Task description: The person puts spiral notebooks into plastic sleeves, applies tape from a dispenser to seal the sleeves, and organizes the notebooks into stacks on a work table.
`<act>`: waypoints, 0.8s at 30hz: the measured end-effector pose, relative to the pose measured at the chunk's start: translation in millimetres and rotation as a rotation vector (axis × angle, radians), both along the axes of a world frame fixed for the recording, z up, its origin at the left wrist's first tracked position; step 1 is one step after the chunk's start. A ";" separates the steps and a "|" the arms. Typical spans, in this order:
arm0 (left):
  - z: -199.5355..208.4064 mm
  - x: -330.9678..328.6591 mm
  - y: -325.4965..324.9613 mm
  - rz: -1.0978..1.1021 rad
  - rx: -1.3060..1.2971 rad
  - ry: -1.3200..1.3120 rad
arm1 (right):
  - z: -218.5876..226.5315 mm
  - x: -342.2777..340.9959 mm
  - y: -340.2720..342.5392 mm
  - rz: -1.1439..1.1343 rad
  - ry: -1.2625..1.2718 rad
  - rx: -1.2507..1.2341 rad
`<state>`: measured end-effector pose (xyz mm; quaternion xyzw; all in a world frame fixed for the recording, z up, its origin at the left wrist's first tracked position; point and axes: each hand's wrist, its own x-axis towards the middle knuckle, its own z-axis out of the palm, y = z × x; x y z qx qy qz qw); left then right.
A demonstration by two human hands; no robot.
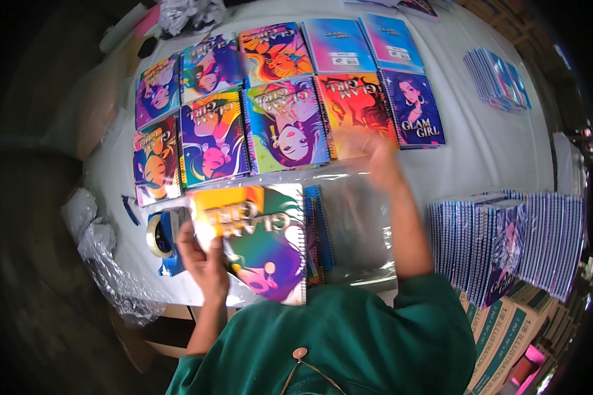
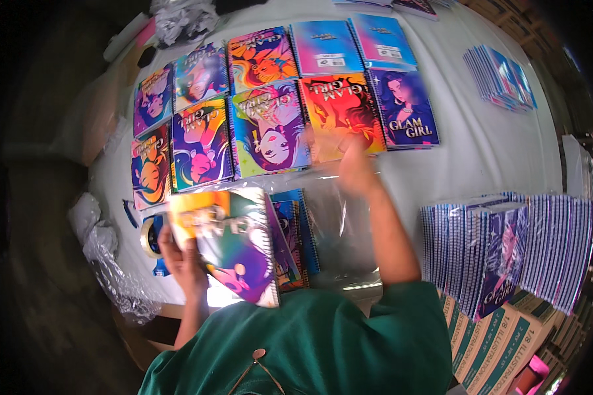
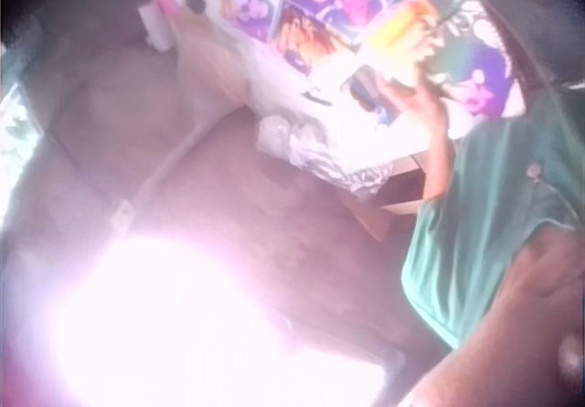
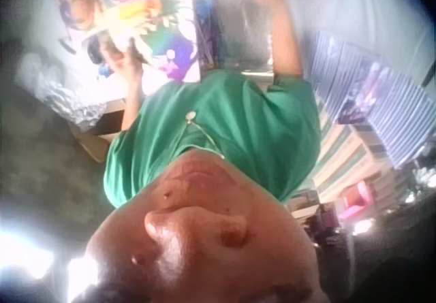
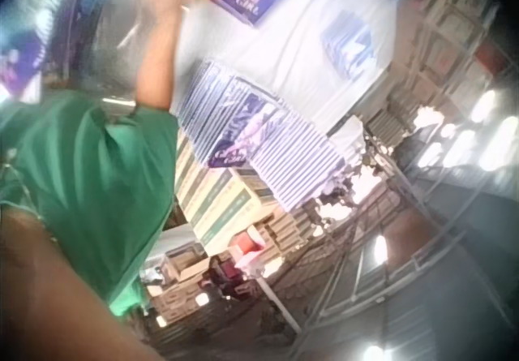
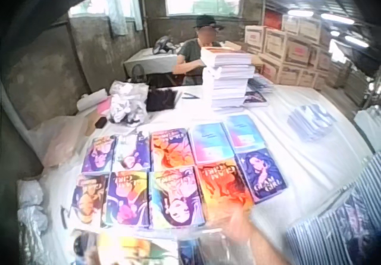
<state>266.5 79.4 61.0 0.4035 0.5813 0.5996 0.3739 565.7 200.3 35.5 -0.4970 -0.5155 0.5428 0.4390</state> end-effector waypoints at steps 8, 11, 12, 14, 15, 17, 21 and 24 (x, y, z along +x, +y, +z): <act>-77.7 12.4 -52.4 -0.221 -0.097 1.196 | -66.7 191.6 198.1 -0.984 -1.113 -0.364; -71.9 16.2 -52.4 -0.374 -0.111 1.190 | -89.9 210.4 225.3 -0.994 -1.090 -0.433; -74.1 16.0 -50.8 -0.393 -0.090 1.181 | -96.2 207.6 230.9 -1.027 -1.061 -0.431; -72.6 13.5 -53.8 -0.439 -0.054 1.174 | -80.1 179.4 232.6 -1.082 -0.841 -0.003; -70.1 13.2 -49.1 -0.465 -0.034 1.176 | -80.9 193.2 231.7 -1.059 -0.625 0.243; -61.2 11.5 -42.2 -0.459 -0.089 1.091 | -70.3 181.4 221.0 -0.936 -0.286 0.591; -16.3 3.7 -27.5 -0.142 0.182 1.099 | 75.1 36.8 74.6 -0.408 -0.542 0.928; 53.6 20.7 6.9 -0.086 0.556 1.206 | 107.5 -12.3 -34.9 0.177 -0.366 1.247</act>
